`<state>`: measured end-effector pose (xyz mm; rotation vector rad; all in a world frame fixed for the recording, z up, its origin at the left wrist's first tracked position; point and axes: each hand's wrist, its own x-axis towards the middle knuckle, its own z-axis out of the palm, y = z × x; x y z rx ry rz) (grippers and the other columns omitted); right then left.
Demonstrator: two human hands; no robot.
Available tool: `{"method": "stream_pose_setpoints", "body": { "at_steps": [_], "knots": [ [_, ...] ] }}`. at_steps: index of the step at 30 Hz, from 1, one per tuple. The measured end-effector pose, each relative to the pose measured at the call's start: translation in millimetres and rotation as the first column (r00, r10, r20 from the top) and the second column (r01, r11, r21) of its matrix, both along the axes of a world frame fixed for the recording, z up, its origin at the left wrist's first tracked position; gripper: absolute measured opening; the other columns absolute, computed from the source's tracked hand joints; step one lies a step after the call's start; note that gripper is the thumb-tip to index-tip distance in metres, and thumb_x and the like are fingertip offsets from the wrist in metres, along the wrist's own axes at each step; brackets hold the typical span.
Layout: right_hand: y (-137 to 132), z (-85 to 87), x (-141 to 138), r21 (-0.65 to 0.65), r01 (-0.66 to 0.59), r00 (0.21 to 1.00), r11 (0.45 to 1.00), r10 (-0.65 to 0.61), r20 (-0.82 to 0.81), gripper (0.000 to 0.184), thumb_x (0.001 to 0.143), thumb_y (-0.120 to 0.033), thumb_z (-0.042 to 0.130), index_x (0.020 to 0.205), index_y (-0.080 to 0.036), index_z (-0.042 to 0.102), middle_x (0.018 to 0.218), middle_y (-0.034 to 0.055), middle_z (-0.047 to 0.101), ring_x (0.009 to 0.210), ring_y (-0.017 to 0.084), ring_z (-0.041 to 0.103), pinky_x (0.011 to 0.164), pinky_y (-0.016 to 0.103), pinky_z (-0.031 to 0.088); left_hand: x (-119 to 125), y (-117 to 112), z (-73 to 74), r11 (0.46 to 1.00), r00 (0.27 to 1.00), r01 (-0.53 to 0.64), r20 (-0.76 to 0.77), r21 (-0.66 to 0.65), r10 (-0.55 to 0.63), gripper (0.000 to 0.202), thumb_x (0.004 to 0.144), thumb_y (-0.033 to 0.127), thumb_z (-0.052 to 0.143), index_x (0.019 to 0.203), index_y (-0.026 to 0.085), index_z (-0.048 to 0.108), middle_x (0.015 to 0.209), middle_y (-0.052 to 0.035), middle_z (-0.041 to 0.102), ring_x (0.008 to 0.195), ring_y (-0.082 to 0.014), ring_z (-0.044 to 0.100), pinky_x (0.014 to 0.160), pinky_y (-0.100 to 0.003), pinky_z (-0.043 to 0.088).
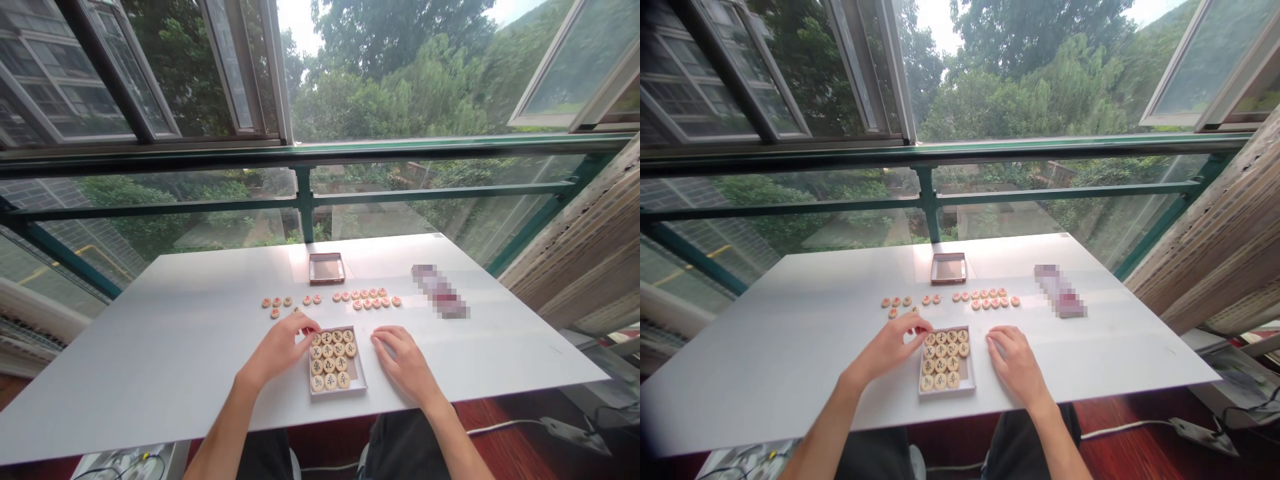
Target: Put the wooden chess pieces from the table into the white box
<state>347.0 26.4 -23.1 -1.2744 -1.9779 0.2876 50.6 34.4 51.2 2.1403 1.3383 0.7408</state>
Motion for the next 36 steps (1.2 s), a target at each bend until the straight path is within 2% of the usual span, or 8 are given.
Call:
{"method": "stream_pose_setpoints", "body": {
  "at_steps": [7,13,17,24,27,30,33,36],
  "knots": [
    [-0.4,0.8,-0.8,0.001,-0.001,1.0,1.0,0.001,-0.018,0.018,0.098,-0.024,0.052,0.101,-0.024,0.069,0.106,0.0082,0.068,0.104,0.027,0.061,0.095,0.046,0.05,-35.6,40.4,-16.9,0.951,0.947,-0.29,-0.11,0.11,0.301,0.024,0.091,0.032,0.051,0.101,0.024,0.071,0.102,-0.0043,0.072,0.085,-0.0217,0.064,0.078,-0.034,0.051],
    [-0.9,1.8,-1.5,-0.018,0.009,0.999,1.0,-0.009,-0.035,0.017,0.098,-0.024,0.052,0.1,-0.025,0.069,0.105,0.0077,0.068,0.104,0.027,0.062,0.095,0.046,0.051,-25.0,35.5,-32.2,0.937,0.918,-0.315,-0.202,0.151,0.341,0.025,0.092,0.034,0.051,0.109,0.024,0.067,0.109,-0.0061,0.068,0.075,-0.0197,0.063,0.073,-0.034,0.05],
    [-1.0,3.0,-2.2,-0.029,0.011,0.999,1.0,-0.012,-0.044,0.018,0.099,-0.026,0.051,0.1,-0.024,0.069,0.104,0.0081,0.068,0.103,0.027,0.062,0.093,0.046,0.052,-17.5,31.6,-45.6,0.925,0.886,-0.328,-0.279,0.19,0.371,0.027,0.095,0.031,0.048,0.116,0.025,0.062,0.122,-0.0084,0.061,0.09,-0.0229,0.065,0.069,-0.032,0.05],
    [-1.2,1.7,-1.7,-0.03,0.01,0.998,0.999,-0.012,-0.059,0.017,0.099,-0.025,0.051,0.1,-0.024,0.068,0.105,0.0084,0.067,0.103,0.027,0.062,0.093,0.046,0.052,-14.8,30.2,-49.4,0.937,0.904,-0.282,-0.271,0.208,0.332,0.024,0.098,0.03,0.043,0.113,0.025,0.062,0.113,-0.0055,0.067,0.094,-0.0237,0.066,0.076,-0.034,0.051],
    [-1.4,1.8,-1.8,-0.029,0.01,0.998,1.0,-0.012,-0.061,0.017,0.099,-0.025,0.051,0.1,-0.025,0.068,0.105,0.0085,0.067,0.103,0.027,0.062,0.093,0.046,0.052,-11.2,28.0,-47.7,0.942,0.931,-0.279,-0.187,0.189,0.313,0.024,0.097,0.033,0.047,0.111,0.026,0.064,0.105,-0.0043,0.069,0.081,-0.0207,0.066,0.075,-0.035,0.053],
    [-1.4,2.0,-1.9,-0.034,0.013,0.998,0.999,-0.015,-0.055,0.017,0.099,-0.026,0.051,0.1,-0.025,0.068,0.105,0.0085,0.067,0.104,0.027,0.062,0.094,0.047,0.052,-8.1,28.9,-48.2,0.957,0.962,-0.273,0.05,0.099,0.269,0.026,0.093,0.038,0.053,0.11,0.024,0.066,0.105,-0.0057,0.069,0.081,-0.0195,0.068,0.077,-0.035,0.057],
    [-1.3,1.8,-2.3,-0.019,0.014,0.999,1.0,-0.015,-0.052,0.018,0.099,-0.027,0.051,0.1,-0.024,0.069,0.105,0.0091,0.068,0.102,0.027,0.063,0.093,0.047,0.053,-7.7,33.0,-49.6,0.966,0.907,-0.254,0.333,-0.05,0.256,0.032,0.087,0.043,0.062,0.11,0.022,0.068,0.114,-0.0084,0.068,0.092,-0.0218,0.07,0.081,-0.036,0.06],
    [-1.1,1.3,-2.9,0.003,0.017,0.999,1.0,-0.017,-0.052,0.02,0.099,-0.028,0.05,0.1,-0.024,0.069,0.104,0.0094,0.068,0.101,0.027,0.064,0.091,0.047,0.054,-8.3,37.3,-48.1,0.959,0.833,-0.23,0.476,-0.163,0.281,0.036,0.081,0.045,0.07,0.106,0.02,0.07,0.114,-0.0093,0.069,0.096,-0.0236,0.07,0.085,-0.038,0.06]
  ]
}}
